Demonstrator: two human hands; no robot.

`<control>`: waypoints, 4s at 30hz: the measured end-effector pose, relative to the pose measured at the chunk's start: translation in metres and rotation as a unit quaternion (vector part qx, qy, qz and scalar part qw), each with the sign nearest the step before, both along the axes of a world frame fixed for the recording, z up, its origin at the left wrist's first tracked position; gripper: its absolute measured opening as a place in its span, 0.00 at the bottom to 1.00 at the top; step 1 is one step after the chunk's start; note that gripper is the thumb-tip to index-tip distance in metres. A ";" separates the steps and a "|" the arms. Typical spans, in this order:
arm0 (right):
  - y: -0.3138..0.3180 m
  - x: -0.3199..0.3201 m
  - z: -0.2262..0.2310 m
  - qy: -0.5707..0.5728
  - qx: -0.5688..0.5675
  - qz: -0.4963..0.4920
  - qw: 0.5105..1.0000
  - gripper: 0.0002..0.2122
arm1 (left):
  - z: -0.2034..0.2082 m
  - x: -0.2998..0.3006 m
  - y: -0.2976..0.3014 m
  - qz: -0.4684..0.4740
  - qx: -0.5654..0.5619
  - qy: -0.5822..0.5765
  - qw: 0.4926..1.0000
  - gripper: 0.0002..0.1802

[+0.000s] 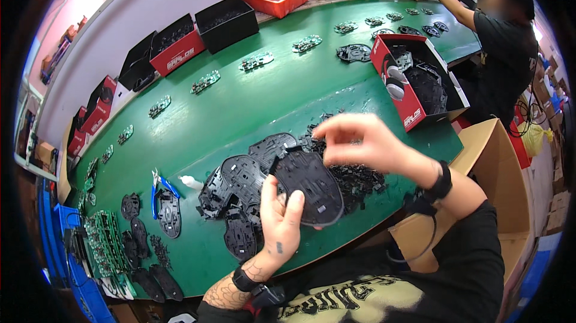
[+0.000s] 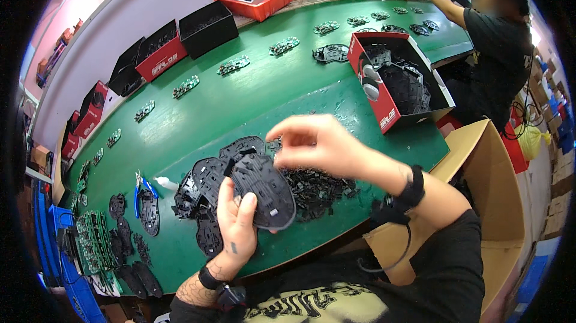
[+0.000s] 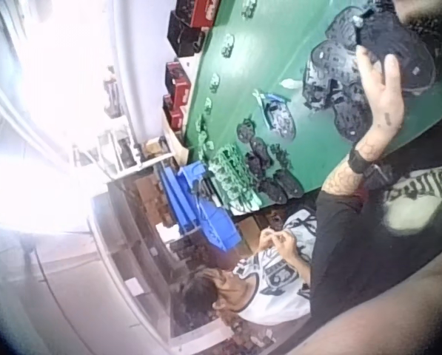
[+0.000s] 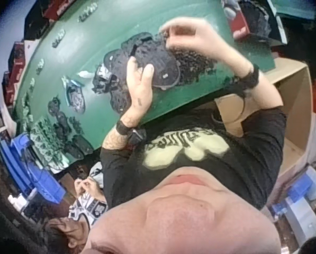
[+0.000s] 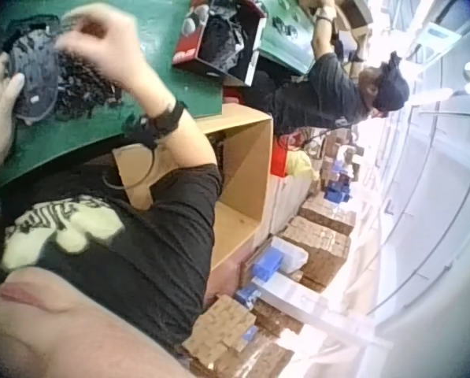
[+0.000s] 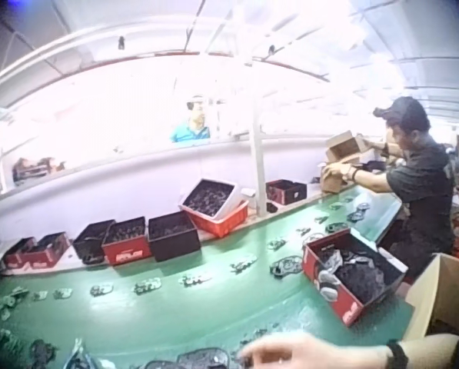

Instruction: The person assembles small electronic components by hand at a green workbench. They pick up black plastic casings and insert small black parts into them, occasionally reaching into a cardboard box for more components. The person also handles green circuit boards and places them on the table.

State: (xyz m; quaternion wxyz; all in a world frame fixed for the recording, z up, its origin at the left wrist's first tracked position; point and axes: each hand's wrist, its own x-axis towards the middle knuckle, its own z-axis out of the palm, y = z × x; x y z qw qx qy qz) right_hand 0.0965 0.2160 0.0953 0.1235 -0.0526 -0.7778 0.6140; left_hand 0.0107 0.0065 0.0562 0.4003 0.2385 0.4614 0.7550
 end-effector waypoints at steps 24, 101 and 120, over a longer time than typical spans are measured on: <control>0.014 0.005 -0.013 -0.077 -0.108 -0.049 0.990 0.10 | -0.009 0.008 0.010 -0.021 -0.036 0.030 0.999 0.43; 0.069 0.014 -0.038 -0.114 0.414 -0.042 0.902 0.06 | 0.010 -0.032 0.005 -0.075 -0.046 -0.126 0.988 0.17; -0.014 0.015 0.009 0.073 0.220 0.033 0.972 0.06 | -0.001 -0.004 0.006 -0.037 -0.046 0.108 0.992 0.33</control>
